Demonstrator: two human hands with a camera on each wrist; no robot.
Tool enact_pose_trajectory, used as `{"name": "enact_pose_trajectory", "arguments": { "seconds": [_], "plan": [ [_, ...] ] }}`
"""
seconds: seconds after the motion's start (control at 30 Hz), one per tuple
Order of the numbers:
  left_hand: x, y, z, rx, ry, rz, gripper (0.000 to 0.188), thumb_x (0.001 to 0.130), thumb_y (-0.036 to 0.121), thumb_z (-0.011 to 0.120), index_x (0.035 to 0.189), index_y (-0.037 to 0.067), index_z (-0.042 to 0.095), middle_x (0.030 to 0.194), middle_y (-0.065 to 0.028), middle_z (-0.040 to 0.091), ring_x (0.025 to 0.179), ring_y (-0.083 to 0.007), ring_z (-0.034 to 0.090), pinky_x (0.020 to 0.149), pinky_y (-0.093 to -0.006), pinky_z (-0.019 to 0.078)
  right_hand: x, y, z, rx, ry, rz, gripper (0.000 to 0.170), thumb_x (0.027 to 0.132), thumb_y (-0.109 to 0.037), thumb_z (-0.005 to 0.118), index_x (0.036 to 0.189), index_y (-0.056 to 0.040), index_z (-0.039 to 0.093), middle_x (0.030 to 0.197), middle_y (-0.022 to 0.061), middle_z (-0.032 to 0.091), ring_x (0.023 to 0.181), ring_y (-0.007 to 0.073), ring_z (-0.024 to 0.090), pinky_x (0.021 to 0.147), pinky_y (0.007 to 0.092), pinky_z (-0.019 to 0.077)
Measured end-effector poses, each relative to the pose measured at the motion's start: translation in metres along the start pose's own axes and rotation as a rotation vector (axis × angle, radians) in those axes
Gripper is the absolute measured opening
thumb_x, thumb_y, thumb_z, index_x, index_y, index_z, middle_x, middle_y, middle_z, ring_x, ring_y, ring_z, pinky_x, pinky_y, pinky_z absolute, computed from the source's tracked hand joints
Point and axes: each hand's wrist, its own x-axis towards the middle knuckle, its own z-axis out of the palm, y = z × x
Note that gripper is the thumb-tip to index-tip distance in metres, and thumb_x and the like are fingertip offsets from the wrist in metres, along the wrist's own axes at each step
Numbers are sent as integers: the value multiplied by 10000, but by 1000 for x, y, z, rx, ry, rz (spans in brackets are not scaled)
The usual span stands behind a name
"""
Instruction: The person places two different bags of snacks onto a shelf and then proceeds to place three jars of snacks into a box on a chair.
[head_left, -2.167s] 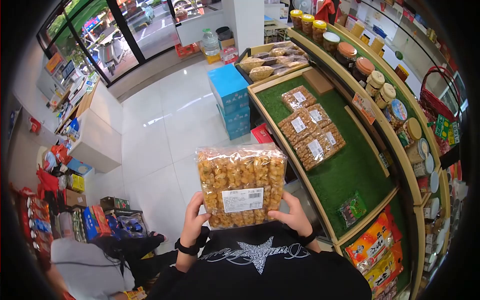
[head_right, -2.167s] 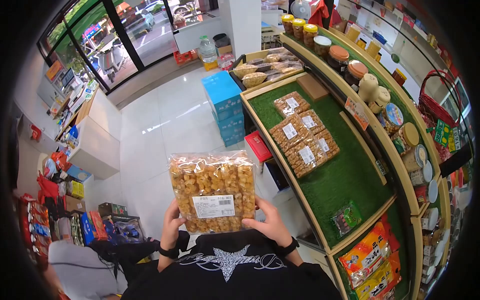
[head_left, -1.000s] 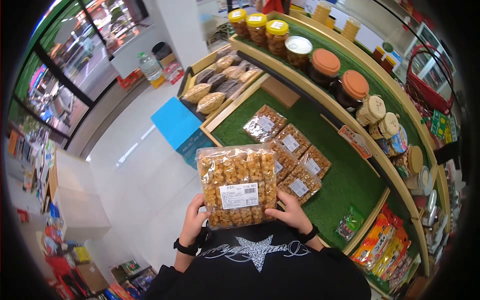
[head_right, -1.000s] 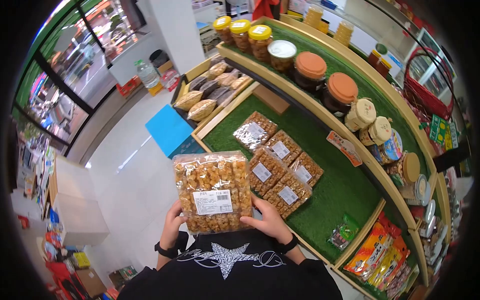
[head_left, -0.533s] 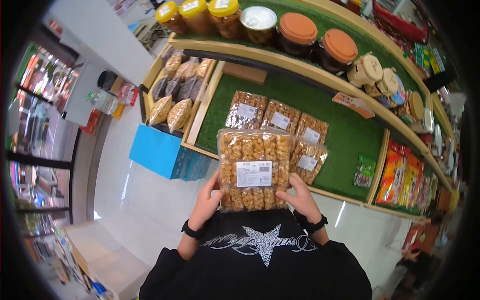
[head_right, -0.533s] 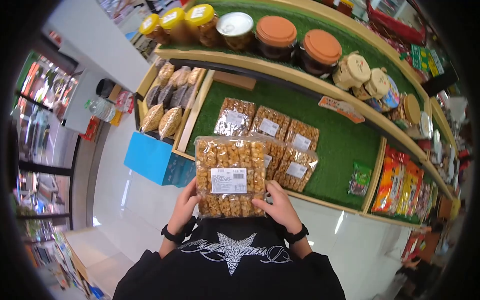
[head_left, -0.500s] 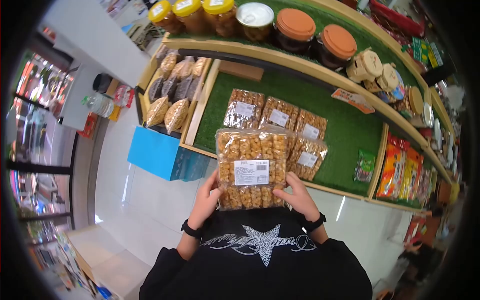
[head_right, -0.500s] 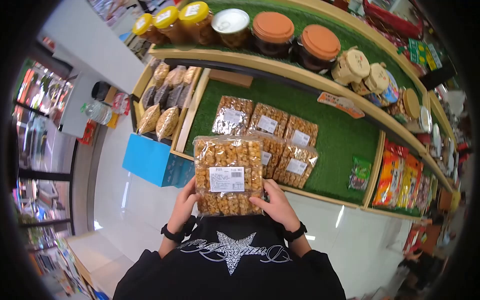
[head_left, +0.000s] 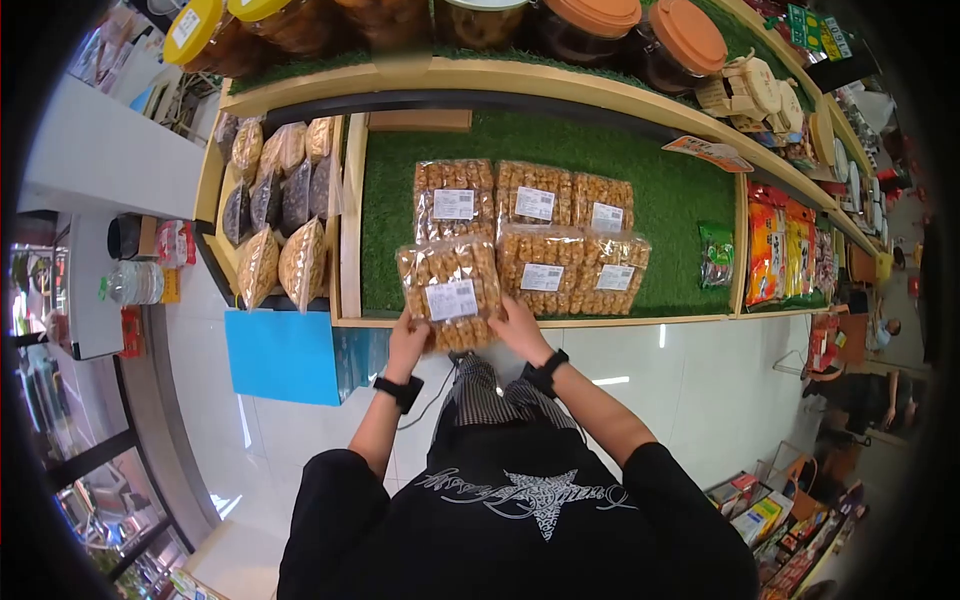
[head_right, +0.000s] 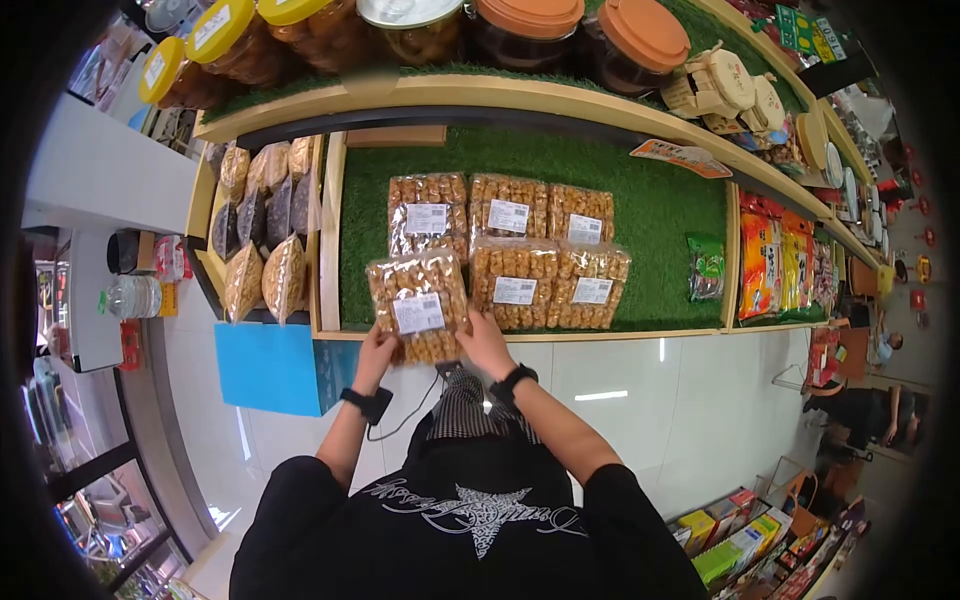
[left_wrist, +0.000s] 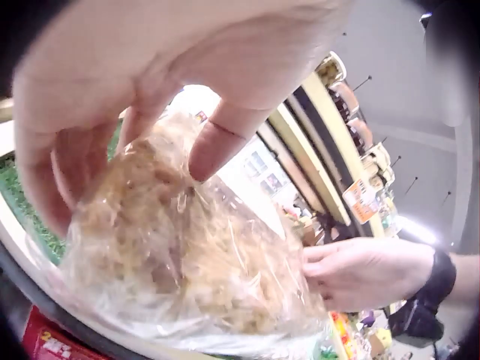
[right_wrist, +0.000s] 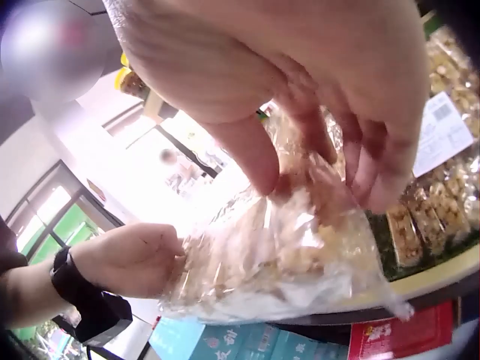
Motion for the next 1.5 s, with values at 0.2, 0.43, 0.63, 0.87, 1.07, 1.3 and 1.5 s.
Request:
{"name": "enact_pose_trajectory", "arguments": {
  "seconds": [0.2, 0.43, 0.63, 0.87, 1.07, 1.3, 1.5],
  "plan": [
    [59, -13, 20, -23, 94, 121, 543, 720, 27, 575, 1249, 39, 454, 741, -66, 573, 645, -137, 517, 602, -273, 441, 43, 4, 36, -124, 175, 156, 779, 735, -199, 590, 1386, -51, 186, 1160, 246, 444, 1028, 399, 485, 854, 467, 403],
    [61, 4, 17, 240, 131, 180, 613, 734, 9, 588, 1316, 89, 410, 871, -76, 574, 702, -149, 518, 621, -275, 433, 32, 13, 32, 135, -54, 230, 828, 751, -200, 581, 1375, 48, 98, 1343, 305, 299, 1224, 399, 354, 995, 376, 326],
    [62, -18, 21, 182, 114, 285, 686, 723, -4, 583, 1342, 8, 287, 1009, -168, 564, 888, -298, 581, 810, -329, 453, 2, 22, 25, 364, -77, 75, 589, 783, -186, 598, 1261, 65, 361, 1037, 198, 578, 962, 252, 564, 821, 317, 441],
    [-9, 18, 56, 571, 431, 301, 747, 674, 60, 595, 1327, -65, 255, 1137, -320, 451, 1090, -436, 408, 966, -438, 302, -119, 83, -54, 280, -3, 42, 388, 851, -234, 566, 1154, 3, 507, 997, 125, 604, 908, 178, 571, 792, 292, 455],
    [-83, 12, 128, 469, 276, 275, 700, 711, 33, 614, 1330, -24, 291, 1091, -240, 475, 1044, -352, 458, 851, -367, 410, -258, 172, -115, 647, 403, 249, 333, 848, -235, 570, 1094, -11, 556, 883, 82, 601, 816, 144, 566, 729, 262, 458],
    [-167, 77, 289, 116, -329, 488, 437, 819, 1, 522, 1244, -14, 424, 1049, -99, 548, 966, -166, 524, 843, -267, 427, -403, 191, -183, 428, 781, 282, 326, 836, -248, 580, 1076, -28, 567, 882, 119, 617, 826, 198, 590, 747, 290, 460],
    [-239, 161, 402, 154, -739, 577, 219, 868, 29, 496, 1073, -27, 551, 944, -62, 604, 864, -129, 558, 783, -243, 433, -496, 186, -202, 639, 1201, 144, 261, 881, -204, 541, 1073, -30, 573, 915, 75, 623, 831, 148, 574, 755, 261, 445]
  ]
}}
